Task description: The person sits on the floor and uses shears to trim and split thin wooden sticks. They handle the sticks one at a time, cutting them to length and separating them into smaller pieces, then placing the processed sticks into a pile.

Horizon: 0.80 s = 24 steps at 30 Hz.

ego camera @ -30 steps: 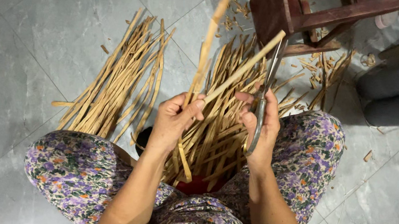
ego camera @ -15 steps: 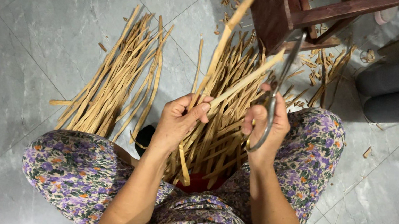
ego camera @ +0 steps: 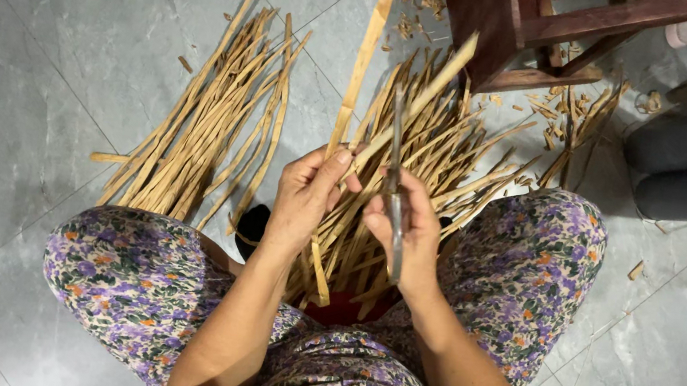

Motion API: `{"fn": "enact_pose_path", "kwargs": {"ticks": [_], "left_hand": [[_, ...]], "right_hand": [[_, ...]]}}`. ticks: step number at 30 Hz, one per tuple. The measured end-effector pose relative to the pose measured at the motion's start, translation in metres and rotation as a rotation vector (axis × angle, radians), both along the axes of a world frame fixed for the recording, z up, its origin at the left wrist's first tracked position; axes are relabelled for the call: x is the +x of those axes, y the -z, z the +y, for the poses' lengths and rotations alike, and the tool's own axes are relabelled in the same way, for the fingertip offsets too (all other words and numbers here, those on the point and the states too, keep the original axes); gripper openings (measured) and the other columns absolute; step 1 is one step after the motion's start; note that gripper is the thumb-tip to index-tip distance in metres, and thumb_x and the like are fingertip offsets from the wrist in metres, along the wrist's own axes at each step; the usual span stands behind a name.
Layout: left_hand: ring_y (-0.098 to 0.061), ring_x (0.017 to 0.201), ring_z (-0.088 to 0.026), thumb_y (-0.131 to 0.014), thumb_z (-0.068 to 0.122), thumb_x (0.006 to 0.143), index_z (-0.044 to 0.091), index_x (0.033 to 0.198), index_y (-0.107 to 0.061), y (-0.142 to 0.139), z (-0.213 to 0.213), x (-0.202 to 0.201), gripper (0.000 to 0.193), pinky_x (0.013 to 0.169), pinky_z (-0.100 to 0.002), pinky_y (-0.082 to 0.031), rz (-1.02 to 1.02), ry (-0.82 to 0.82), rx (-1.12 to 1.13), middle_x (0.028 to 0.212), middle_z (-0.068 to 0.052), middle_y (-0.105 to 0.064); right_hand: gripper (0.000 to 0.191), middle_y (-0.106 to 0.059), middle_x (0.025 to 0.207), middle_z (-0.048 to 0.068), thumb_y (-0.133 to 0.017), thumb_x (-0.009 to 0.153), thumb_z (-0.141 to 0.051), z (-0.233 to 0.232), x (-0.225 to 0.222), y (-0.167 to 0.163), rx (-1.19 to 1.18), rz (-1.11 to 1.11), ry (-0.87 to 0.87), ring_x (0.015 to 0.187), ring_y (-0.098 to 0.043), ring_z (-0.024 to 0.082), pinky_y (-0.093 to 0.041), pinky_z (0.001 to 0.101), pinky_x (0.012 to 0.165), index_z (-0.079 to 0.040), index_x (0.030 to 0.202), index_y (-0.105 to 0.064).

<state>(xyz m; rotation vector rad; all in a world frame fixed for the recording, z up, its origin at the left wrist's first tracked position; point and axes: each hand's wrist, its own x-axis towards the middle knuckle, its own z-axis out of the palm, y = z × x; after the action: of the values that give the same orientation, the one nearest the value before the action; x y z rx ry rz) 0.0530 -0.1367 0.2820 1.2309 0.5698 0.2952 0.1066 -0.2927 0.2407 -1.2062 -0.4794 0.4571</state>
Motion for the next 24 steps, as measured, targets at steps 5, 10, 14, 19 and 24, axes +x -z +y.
{"fn": "enact_pose_path", "kwargs": {"ticks": [5, 10, 14, 19, 24], "left_hand": [[-0.038, 0.052, -0.001, -0.064, 0.027, 0.102, 0.005, 0.126, -0.073, -0.0023, -0.0002, -0.0029, 0.034, 0.047, -0.019, -0.030, -0.040, -0.057, -0.004, 0.072, 0.000, -0.065], [-0.039, 0.051, -0.001, -0.065, 0.028, 0.101, 0.006, 0.126, -0.073, 0.0013, 0.0006, -0.0009, 0.034, 0.045, -0.019, -0.029, -0.046, -0.007, 0.037, 0.071, 0.001, -0.066], [-0.041, 0.053, 0.000, -0.065, 0.028, 0.102, 0.007, 0.126, -0.074, 0.0039, -0.0022, -0.0018, 0.034, 0.046, -0.018, -0.031, 0.010, 0.052, 0.066, 0.071, 0.004, -0.063], [-0.040, 0.052, 0.000, -0.064, 0.027, 0.102, 0.008, 0.125, -0.075, 0.0000, -0.0047, -0.0012, 0.032, 0.046, -0.018, -0.030, 0.030, 0.093, 0.067, 0.070, 0.004, -0.063], [-0.038, 0.048, -0.001, -0.062, 0.030, 0.101, 0.010, 0.126, -0.074, -0.0035, -0.0061, 0.0000, 0.035, 0.042, -0.019, -0.029, 0.082, 0.114, 0.098, 0.068, 0.005, -0.062]], "right_hand": [[0.059, -0.062, 0.098, -0.002, -0.079, 0.092, -0.014, 0.0030, -0.0050, -0.0015, -0.114, 0.102, -0.033, 0.091, -0.061, 0.007, -0.052, 0.0220, 0.082, -0.002, 0.143, -0.054], [0.059, -0.064, 0.097, -0.001, -0.077, 0.092, -0.016, 0.0043, -0.0018, -0.0024, -0.098, 0.081, -0.024, 0.089, -0.063, 0.009, -0.052, 0.0223, 0.080, -0.002, 0.143, -0.052], [0.057, -0.062, 0.098, -0.002, -0.077, 0.095, -0.015, 0.0017, 0.0017, -0.0034, -0.053, 0.095, -0.002, 0.090, -0.061, 0.008, -0.053, 0.0219, 0.084, -0.001, 0.144, -0.051], [0.059, -0.057, 0.080, -0.005, -0.078, 0.093, -0.019, 0.0003, 0.0005, -0.0017, -0.091, 0.104, 0.044, 0.063, -0.049, 0.003, -0.040, 0.0178, 0.055, -0.002, 0.144, -0.053], [0.052, -0.058, 0.067, -0.002, -0.078, 0.090, -0.023, 0.0040, 0.0036, 0.0012, -0.094, 0.051, 0.124, 0.045, -0.050, 0.006, -0.042, 0.0208, 0.038, -0.002, 0.134, -0.060]]}}
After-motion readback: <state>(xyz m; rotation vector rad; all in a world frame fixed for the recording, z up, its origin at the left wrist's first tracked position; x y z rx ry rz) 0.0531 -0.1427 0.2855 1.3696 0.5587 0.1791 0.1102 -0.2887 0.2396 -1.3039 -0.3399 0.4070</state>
